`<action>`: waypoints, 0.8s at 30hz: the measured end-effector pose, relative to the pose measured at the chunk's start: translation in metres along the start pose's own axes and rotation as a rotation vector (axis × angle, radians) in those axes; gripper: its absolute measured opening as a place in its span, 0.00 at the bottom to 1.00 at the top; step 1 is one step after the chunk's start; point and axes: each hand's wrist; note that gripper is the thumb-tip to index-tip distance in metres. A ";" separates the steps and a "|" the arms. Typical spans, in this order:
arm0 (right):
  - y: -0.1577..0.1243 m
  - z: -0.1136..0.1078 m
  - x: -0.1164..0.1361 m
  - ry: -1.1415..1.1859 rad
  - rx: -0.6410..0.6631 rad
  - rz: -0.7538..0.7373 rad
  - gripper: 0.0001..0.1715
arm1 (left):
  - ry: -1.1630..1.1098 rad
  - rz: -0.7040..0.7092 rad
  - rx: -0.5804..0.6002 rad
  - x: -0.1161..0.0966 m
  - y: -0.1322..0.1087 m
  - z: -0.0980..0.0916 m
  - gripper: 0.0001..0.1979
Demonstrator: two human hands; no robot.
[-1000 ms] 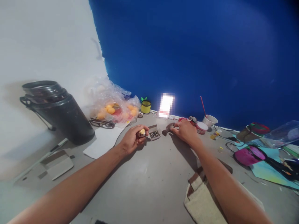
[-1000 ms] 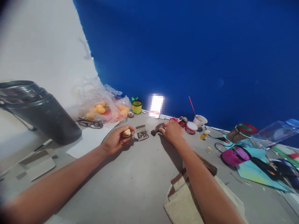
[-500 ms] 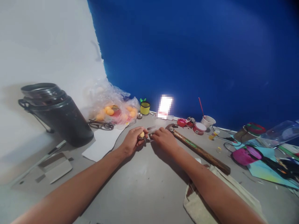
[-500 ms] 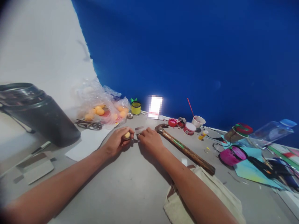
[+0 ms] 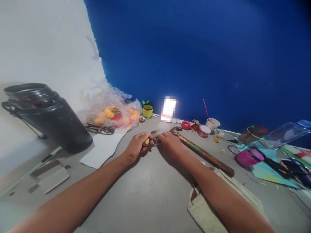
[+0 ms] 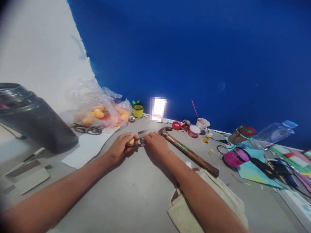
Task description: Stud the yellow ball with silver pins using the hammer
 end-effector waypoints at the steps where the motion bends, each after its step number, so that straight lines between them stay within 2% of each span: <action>1: 0.000 -0.001 0.000 0.023 0.002 0.019 0.10 | -0.001 -0.004 0.002 0.001 0.000 0.000 0.18; 5: 0.000 -0.004 0.003 0.103 0.006 0.075 0.10 | 0.004 -0.013 0.012 0.003 0.002 0.000 0.18; 9: 0.006 -0.006 0.010 0.116 -0.012 0.162 0.14 | 0.039 0.004 -0.008 0.006 0.004 0.001 0.19; 12: 0.013 -0.008 0.013 0.128 0.025 0.213 0.12 | 0.110 0.020 -0.035 0.007 0.004 0.003 0.20; 16: 0.019 -0.011 0.013 0.181 0.061 0.212 0.11 | 0.252 0.028 -0.059 0.008 0.003 0.005 0.21; 24: 0.017 -0.001 0.009 0.190 0.039 0.148 0.13 | 0.304 0.036 -0.033 0.013 0.004 0.002 0.20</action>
Point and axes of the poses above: each hand's wrist, its own y-axis towards the middle knuckle, its own z-axis out of the palm, x = y × z, and after that the axes turned 10 degrees about -z, right-handed
